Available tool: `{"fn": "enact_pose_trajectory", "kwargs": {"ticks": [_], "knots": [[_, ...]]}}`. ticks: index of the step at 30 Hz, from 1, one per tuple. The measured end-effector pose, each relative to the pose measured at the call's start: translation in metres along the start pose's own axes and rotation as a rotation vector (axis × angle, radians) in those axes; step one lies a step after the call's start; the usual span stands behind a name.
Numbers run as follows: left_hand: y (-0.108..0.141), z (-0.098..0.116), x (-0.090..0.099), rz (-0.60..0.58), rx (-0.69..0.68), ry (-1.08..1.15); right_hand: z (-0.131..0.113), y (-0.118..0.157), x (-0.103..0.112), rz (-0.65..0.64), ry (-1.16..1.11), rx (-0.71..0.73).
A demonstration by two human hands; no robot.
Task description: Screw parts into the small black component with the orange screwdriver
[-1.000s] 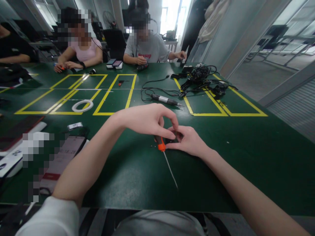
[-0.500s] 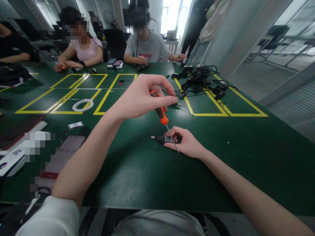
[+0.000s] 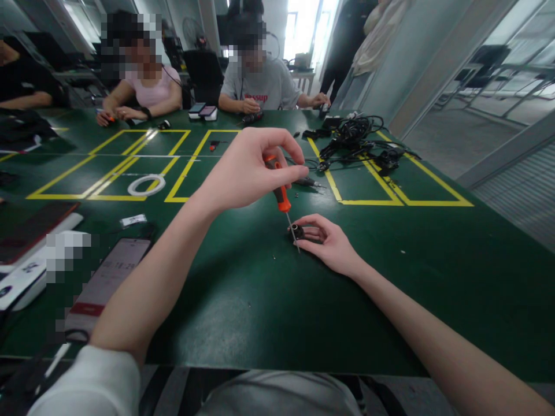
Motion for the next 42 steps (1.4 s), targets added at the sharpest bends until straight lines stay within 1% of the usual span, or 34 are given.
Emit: {"fn": "enact_pose_trajectory", "kwargs": {"ticks": [4,10,12,14,19,21,24,28,32,34,36,39,42], "knots": [[0.0,-0.002,-0.001,-0.001,0.01,-0.05,-0.004,-0.001,-0.002,-0.016,0.079,0.019],[-0.001,-0.003,-0.003,-0.011,0.008,-0.082,-0.015,0.002,0.0,-0.017,0.327,0.097],[0.0,-0.003,-0.003,-0.014,0.012,-0.089,-0.017,0.002,0.001,-0.006,0.377,0.118],[0.0,-0.002,-0.002,-0.004,0.013,-0.098,-0.017,0.003,0.001,0.001,0.375,0.121],[0.003,0.002,0.006,0.072,0.0,-0.116,-0.011,0.001,-0.002,-0.012,0.253,0.096],[0.004,0.005,0.006,0.086,-0.013,-0.129,-0.01,0.001,-0.004,-0.019,0.224,0.092],[0.005,0.012,0.0,0.052,-0.044,-0.155,-0.012,0.002,-0.005,-0.029,0.28,0.096],[0.005,0.022,-0.012,-0.04,-0.095,-0.187,-0.015,0.003,-0.008,-0.065,0.399,0.1],[0.007,0.029,-0.022,-0.134,-0.121,-0.247,-0.016,0.002,-0.011,-0.093,0.434,0.087],[0.009,0.034,-0.023,-0.143,-0.142,-0.268,-0.016,0.002,-0.011,-0.094,0.434,0.083],[0.011,0.037,-0.022,-0.127,-0.158,-0.281,-0.016,0.002,-0.011,-0.096,0.436,0.082],[0.012,0.037,-0.022,-0.116,-0.163,-0.29,-0.016,0.002,-0.011,-0.097,0.455,0.084],[0.011,0.036,-0.025,-0.114,-0.226,-0.275,-0.016,0.003,-0.011,-0.099,0.471,0.08]]}}
Point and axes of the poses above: each hand's wrist, its own y-axis away from the middle knuckle, its own x-axis out of the back of the hand, z = x × y, the point moved 8 cm from there along -y, towards the middle knuckle, and after that the axes turned 8 degrees about -z, right-handed, at the moved point
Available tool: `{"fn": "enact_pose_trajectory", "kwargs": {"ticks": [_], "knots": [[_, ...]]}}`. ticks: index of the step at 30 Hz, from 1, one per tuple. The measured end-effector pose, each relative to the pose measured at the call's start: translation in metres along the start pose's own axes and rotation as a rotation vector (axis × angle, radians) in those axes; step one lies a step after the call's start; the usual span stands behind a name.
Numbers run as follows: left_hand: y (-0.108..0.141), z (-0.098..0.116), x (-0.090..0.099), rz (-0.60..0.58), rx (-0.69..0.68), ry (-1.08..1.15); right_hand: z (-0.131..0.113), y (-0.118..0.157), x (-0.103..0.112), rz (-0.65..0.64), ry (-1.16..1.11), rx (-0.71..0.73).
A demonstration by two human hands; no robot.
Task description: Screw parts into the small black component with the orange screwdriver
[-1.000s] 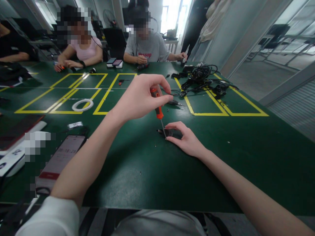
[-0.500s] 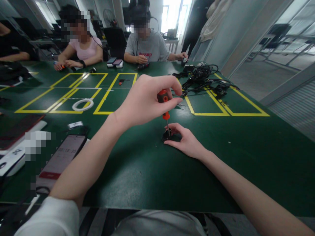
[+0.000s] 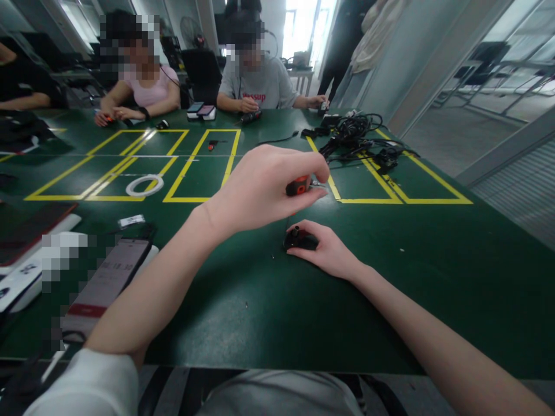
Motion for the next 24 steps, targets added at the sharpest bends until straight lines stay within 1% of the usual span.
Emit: {"fn": "enact_pose_trajectory", "kwargs": {"ticks": [4,6,8,13,17,24], "knots": [[0.001,0.004,0.002,0.088,-0.113,0.006,0.001,0.0,0.0,0.0,0.001,0.005],[0.002,0.007,0.006,0.139,-0.142,0.007,0.001,0.0,-0.001,0.002,-0.005,0.017],[0.003,0.01,0.009,0.16,-0.159,0.015,0.001,0.0,-0.001,0.006,-0.012,0.028],[0.002,0.014,0.003,0.119,-0.178,0.009,0.002,0.0,-0.001,0.005,-0.017,0.024],[0.001,0.013,-0.003,0.114,-0.184,-0.014,0.001,-0.001,-0.001,0.005,-0.015,0.024],[0.0,0.015,-0.012,0.071,-0.188,-0.027,-0.002,-0.001,-0.001,0.029,0.003,0.055]]}}
Point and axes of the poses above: each hand's wrist, its own y-axis away from the middle knuckle, its own x-axis out of the back of the hand, z = x × y, the point moved 8 cm from there along -y, towards the middle knuckle, and after that the axes turned 8 degrees about -z, right-handed, at the moved point
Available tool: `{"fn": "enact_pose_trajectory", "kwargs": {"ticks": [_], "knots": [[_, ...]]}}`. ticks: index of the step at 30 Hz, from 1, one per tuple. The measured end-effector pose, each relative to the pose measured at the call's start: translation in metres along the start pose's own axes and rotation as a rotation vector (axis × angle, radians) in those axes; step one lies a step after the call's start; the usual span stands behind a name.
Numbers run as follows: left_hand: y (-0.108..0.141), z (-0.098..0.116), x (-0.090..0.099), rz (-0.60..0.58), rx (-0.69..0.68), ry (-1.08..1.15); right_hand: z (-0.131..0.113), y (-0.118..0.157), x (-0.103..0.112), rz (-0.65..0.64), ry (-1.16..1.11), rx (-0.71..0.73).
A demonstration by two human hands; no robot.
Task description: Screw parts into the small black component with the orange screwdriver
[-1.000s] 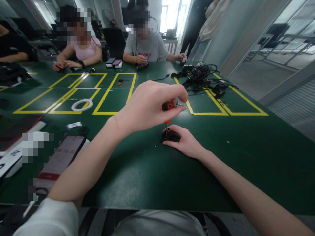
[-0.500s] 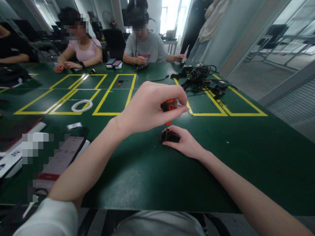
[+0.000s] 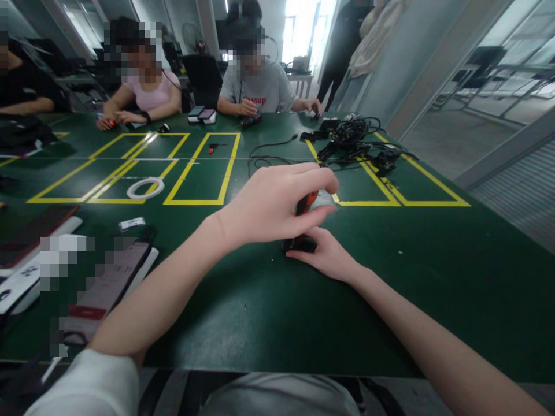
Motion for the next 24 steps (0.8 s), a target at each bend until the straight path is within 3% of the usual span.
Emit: {"fn": "enact_pose_trajectory", "kwargs": {"ticks": [5,11,17,20,24], "knots": [[0.0,-0.001,-0.001,-0.047,-0.006,0.054,-0.006,0.001,0.002,-0.011,0.062,0.057],[0.001,-0.009,0.004,0.031,0.062,0.249,-0.005,0.0,-0.001,-0.011,0.024,0.035],[0.003,-0.022,-0.01,-0.164,0.189,0.778,-0.004,0.0,-0.007,0.032,0.02,0.006],[0.008,-0.037,-0.013,-0.21,0.3,0.955,-0.007,0.0,-0.009,0.039,0.044,0.022],[0.012,-0.044,-0.021,-0.279,0.305,1.141,-0.008,0.0,-0.011,0.056,0.065,0.032]]}}
Point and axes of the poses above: each hand's wrist, its own y-axis away from the middle knuckle, its own x-axis out of the back of the hand, z = x × y, the point moved 8 cm from there along -y, towards the middle knuckle, and after that the axes turned 8 degrees about -z, right-handed, at the moved point
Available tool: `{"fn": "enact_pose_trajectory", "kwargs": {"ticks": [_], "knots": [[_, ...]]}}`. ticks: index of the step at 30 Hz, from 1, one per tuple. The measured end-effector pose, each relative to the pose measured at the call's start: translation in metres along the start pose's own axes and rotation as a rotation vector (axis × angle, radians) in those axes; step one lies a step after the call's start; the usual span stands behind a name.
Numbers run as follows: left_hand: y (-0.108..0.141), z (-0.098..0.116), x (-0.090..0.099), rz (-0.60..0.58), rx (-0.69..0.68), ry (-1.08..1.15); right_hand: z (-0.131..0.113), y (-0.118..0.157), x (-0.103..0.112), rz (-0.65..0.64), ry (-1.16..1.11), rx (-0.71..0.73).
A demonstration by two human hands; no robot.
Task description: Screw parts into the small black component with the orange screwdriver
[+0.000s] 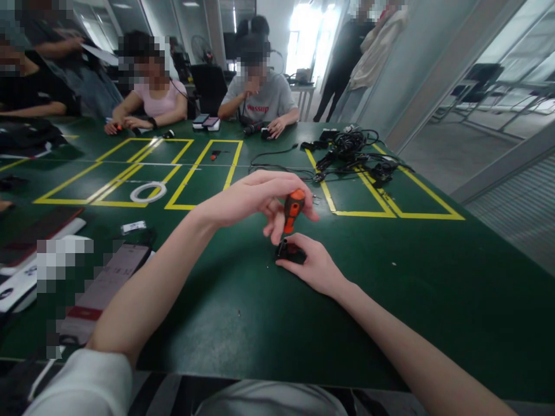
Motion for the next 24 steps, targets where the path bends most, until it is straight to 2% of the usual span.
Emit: {"fn": "enact_pose_trajectory", "kwargs": {"ticks": [2,4,6,7,9,12,14,17,20,24], "knots": [[0.0,-0.001,0.003,0.028,-0.015,-0.035,-0.004,0.002,0.004,0.053,0.013,0.026],[0.001,0.002,0.007,0.093,-0.039,-0.117,-0.014,0.007,0.017,0.182,0.039,0.085],[0.002,0.007,0.009,0.148,-0.065,-0.2,-0.031,0.015,0.029,0.306,0.084,0.19],[0.002,0.01,0.009,0.161,-0.071,-0.234,-0.042,0.018,0.03,0.311,0.103,0.258],[0.002,0.014,0.007,0.165,-0.072,-0.298,-0.065,0.022,0.017,0.198,0.129,0.421],[0.001,0.019,0.002,0.182,-0.081,-0.399,-0.096,0.03,-0.029,-0.155,0.168,0.626],[0.003,0.025,0.002,0.253,-0.112,-0.516,-0.11,0.041,-0.063,-0.377,0.227,0.732],[0.009,0.035,0.002,0.39,-0.162,-0.782,-0.117,0.054,-0.093,-0.545,0.303,0.796],[0.011,0.041,-0.003,0.426,-0.165,-1.021,-0.106,0.054,-0.097,-0.591,0.333,0.705],[0.01,0.041,-0.006,0.436,-0.128,-1.243,-0.081,0.044,-0.078,-0.569,0.309,0.54]]}}
Point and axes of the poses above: each hand's wrist, its own y-axis away from the middle knuckle, its own x-axis out of the back of the hand, z = x × y, the point moved 8 cm from there along -y, towards the middle knuckle, and after that the axes turned 8 degrees about -z, right-handed, at the moved point
